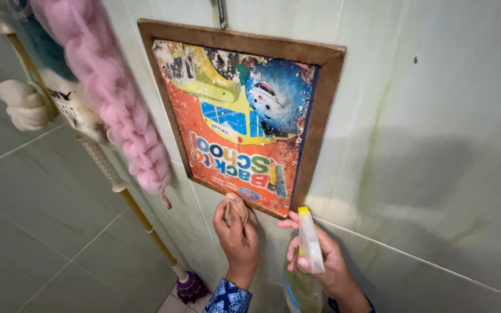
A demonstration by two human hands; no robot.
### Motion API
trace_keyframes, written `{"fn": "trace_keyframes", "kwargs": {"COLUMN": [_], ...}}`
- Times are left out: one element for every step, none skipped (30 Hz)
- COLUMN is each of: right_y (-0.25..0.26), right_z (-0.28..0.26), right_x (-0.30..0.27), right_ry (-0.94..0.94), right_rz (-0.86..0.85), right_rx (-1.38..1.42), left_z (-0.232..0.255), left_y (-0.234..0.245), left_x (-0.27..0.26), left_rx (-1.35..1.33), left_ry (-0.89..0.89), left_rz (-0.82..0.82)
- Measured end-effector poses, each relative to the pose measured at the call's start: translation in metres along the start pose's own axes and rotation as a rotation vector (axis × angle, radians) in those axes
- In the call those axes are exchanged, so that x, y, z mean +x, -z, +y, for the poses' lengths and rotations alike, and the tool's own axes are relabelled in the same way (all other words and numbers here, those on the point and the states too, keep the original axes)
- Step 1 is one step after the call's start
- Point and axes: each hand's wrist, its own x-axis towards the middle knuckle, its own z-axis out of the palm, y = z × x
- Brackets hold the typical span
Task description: The person sprays a cleaning solution onto a framed mirror and wipes it with a cloth, then flips the frame to clean the back side. They continue by spraying and wiping the tiled wall beneath the frame.
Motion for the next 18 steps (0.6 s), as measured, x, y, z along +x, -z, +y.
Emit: {"fn": "trace_keyframes", "kwargs": {"right_y": [0.001, 0.002, 0.004, 0.005, 0.006, 0.007, 0.008, 0.009, 0.01, 0.01, 0.01, 0.011, 0.011, 0.01, 0.01, 0.01, 0.01, 0.01], "right_z": [0.001, 0.003, 0.004, 0.004, 0.005, 0.005, 0.005, 0.004, 0.004, 0.003, 0.001, -0.002, -0.004, -0.006, -0.009, -0.011, -0.012, -0.014], "right_x": [0.0, 0.0, -0.001, -0.001, -0.001, -0.001, -0.002, -0.002, -0.002, -0.001, -0.001, -0.001, -0.001, -0.002, -0.003, -0.003, -0.002, -0.001], "right_ry": [-0.008, -0.001, 0.005, 0.011, 0.007, 0.001, -0.005, -0.009, -0.013, -0.018, -0.04, -0.062, -0.084, -0.096, -0.109, -0.12, -0.12, -0.119], "right_rz": [0.009, 0.0, -0.008, -0.017, -0.019, -0.019, -0.019, -0.033, -0.046, -0.061, -0.067, -0.075, -0.082, -0.091, -0.099, -0.107, -0.116, -0.124], "right_rx": [0.001, 0.011, 0.02, 0.03, 0.029, 0.027, 0.026, 0.043, 0.061, 0.078, 0.078, 0.078, 0.079, 0.079, 0.079, 0.08, 0.084, 0.089], "left_z": [0.001, 0.003, 0.005, 0.007, 0.01, 0.012, 0.013, 0.014, 0.014, 0.012, 0.01, 0.008, 0.006, 0.004, 0.004, 0.005, 0.006, 0.008], "left_y": [-0.001, -0.003, -0.004, -0.006, -0.008, -0.01, -0.01, -0.01, -0.011, -0.011, -0.01, -0.009, -0.008, -0.006, -0.005, -0.005, -0.005, -0.003], "left_x": [0.001, -0.001, -0.004, -0.009, -0.016, -0.023, -0.028, -0.034, -0.037, -0.038, -0.037, -0.036, -0.034, -0.03, -0.026, -0.022, -0.019, -0.018], "left_rx": [-0.009, -0.017, -0.025, -0.023, -0.02, -0.019, -0.038, -0.055, -0.073, -0.078, -0.084, -0.088, -0.071, -0.057, -0.043, -0.036, -0.028, -0.02], "left_ry": [-0.029, -0.056, -0.082, -0.108, -0.133, -0.157, -0.176, -0.192, -0.208, -0.226, -0.243, -0.261, -0.266, -0.274, -0.282, -0.237, -0.193, -0.149], "left_rz": [0.002, 0.002, 0.001, -0.017, -0.035, -0.055, -0.082, -0.107, -0.132, -0.143, -0.153, -0.163, -0.142, -0.121, -0.101, -0.097, -0.093, -0.09]}}
